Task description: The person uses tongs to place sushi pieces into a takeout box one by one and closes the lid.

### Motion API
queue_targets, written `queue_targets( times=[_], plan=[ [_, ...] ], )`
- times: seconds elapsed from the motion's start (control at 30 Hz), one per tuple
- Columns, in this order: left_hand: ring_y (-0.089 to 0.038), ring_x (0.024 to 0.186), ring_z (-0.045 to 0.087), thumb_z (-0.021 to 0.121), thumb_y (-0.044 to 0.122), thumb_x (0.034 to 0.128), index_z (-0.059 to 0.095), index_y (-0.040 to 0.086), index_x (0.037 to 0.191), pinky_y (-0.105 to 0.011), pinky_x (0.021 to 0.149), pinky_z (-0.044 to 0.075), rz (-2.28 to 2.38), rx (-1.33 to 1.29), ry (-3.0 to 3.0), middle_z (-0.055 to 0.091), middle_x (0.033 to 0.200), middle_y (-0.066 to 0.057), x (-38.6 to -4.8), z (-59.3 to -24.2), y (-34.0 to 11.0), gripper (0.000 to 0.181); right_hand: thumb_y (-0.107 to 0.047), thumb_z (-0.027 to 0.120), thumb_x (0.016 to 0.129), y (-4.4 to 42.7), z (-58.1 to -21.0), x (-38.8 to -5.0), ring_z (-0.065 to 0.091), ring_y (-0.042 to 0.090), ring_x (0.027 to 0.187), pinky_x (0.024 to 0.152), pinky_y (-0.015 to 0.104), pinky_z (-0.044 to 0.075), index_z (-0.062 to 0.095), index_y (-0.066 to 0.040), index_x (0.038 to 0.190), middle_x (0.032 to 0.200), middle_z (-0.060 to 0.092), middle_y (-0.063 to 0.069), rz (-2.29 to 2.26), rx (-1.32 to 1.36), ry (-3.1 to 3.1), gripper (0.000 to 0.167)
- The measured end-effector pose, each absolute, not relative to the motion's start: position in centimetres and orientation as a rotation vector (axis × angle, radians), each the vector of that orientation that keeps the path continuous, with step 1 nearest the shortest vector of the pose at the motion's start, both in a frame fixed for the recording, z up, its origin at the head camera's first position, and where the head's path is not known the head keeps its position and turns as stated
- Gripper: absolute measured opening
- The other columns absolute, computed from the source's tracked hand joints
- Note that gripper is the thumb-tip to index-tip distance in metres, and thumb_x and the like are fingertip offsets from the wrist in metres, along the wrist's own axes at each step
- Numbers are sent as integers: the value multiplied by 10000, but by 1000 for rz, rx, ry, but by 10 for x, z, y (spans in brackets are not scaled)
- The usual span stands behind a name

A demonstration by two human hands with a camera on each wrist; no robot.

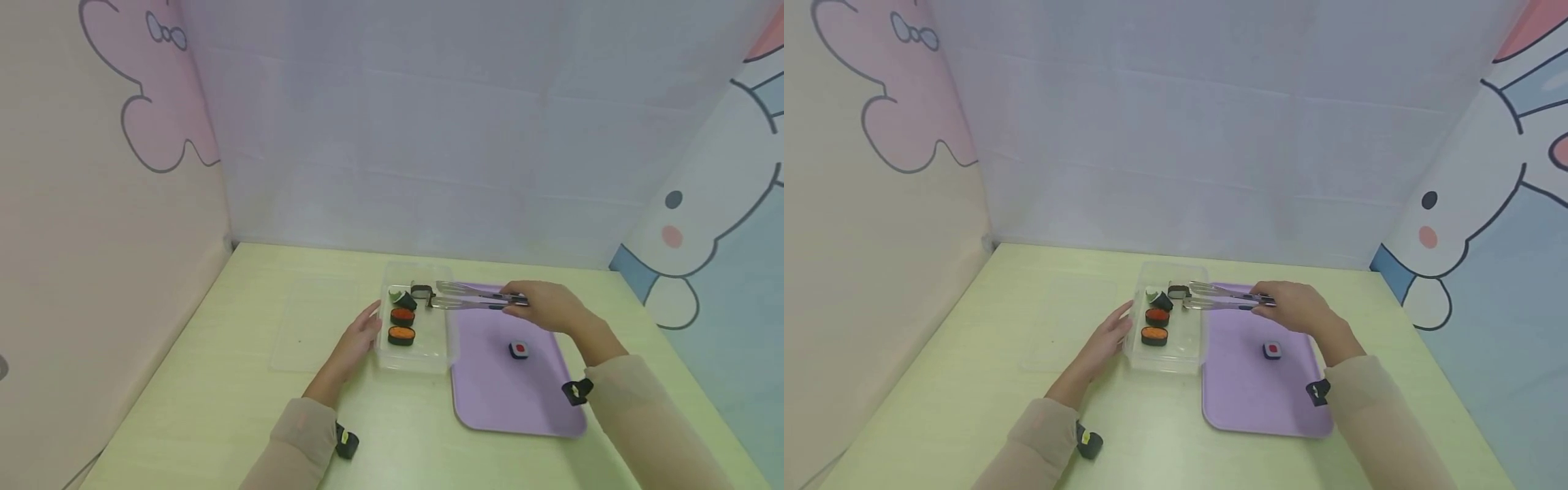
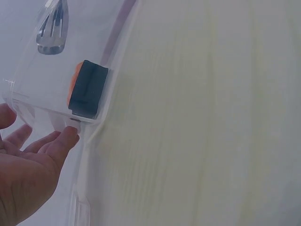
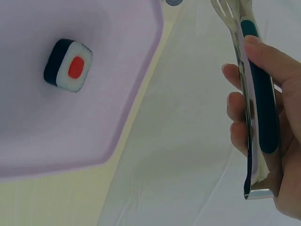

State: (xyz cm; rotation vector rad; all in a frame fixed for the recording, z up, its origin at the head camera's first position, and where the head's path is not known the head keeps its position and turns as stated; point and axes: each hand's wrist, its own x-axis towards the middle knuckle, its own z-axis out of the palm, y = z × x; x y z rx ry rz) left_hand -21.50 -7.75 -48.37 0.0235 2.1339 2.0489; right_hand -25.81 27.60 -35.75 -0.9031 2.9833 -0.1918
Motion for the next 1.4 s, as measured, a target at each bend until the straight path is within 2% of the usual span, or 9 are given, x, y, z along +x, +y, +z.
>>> queue_targets(
  times=[0.1,0.23,0.37,0.47,0.73,0.83,0.97,1.17,1.4],
  plan=[
    [-319,1379,347,428,239,1058,299,178,1544,-506,1076,347,2046,13,2134,351,1524,-160,-215,-484,-77,506,-277,694,916,289,-354,-249,640,331,977,817,549,505,652,-57,1206,1112,677,126,-241,-811,2992,367],
    [-333,1380,342,422,241,1059,298,172,1544,-518,1075,344,2036,18,2146,343,1526,-173,-215,-483,-78,505,-300,678,928,308,-353,-236,622,372,1013,839,577,486,637,-48,1228,1144,663,166,-286,-694,3002,394],
    [-340,1381,337,416,235,1061,294,170,1545,-519,1079,336,2026,18,2156,336,1529,-177,-215,-482,-79,504,-301,686,922,330,-355,-224,627,252,835,732,492,516,638,-52,1215,1081,677,133,-322,-655,3006,388],
    [-343,1389,321,413,237,1061,287,169,1548,-525,1082,327,2021,15,2155,325,1534,-177,-214,-481,-80,507,-310,683,925,346,-356,-217,547,155,711,617,379,470,637,-60,1209,995,673,64,-366,-647,2991,380],
    [-334,1391,320,413,232,1061,291,165,1546,-518,1087,321,2014,-3,2158,328,1533,-175,-214,-480,-79,505,-329,679,927,376,-367,-198,436,114,609,535,298,363,621,-67,1216,857,603,-44,-402,-589,2933,394],
    [-338,1394,313,415,217,1060,293,166,1545,-523,1089,315,2011,-7,2155,328,1533,-177,-214,-480,-79,503,-330,693,914,386,-375,-193,438,110,624,540,302,358,627,-67,1199,910,642,-3,-386,-588,2922,393],
    [-339,1394,315,415,219,1061,295,168,1545,-524,1087,319,2005,-7,2160,334,1531,-177,-214,-481,-79,501,-330,712,895,396,-385,-190,533,133,736,589,343,432,641,-64,1168,1017,681,66,-357,-610,2915,387],
    [-334,1390,324,416,238,1061,294,167,1545,-519,1085,325,2008,-7,2157,336,1532,-169,-214,-481,-78,504,-323,723,883,402,-395,-193,626,229,848,648,415,501,659,-81,1144,1020,686,76,-338,-617,2909,361],
    [-324,1395,318,418,227,1059,296,190,1545,-524,1087,320,2013,-28,2149,338,1534,-155,-214,-480,-78,502,-294,709,900,397,-402,-196,546,116,735,600,343,439,670,-103,1110,983,684,32,-357,-658,2920,287]
  ],
)
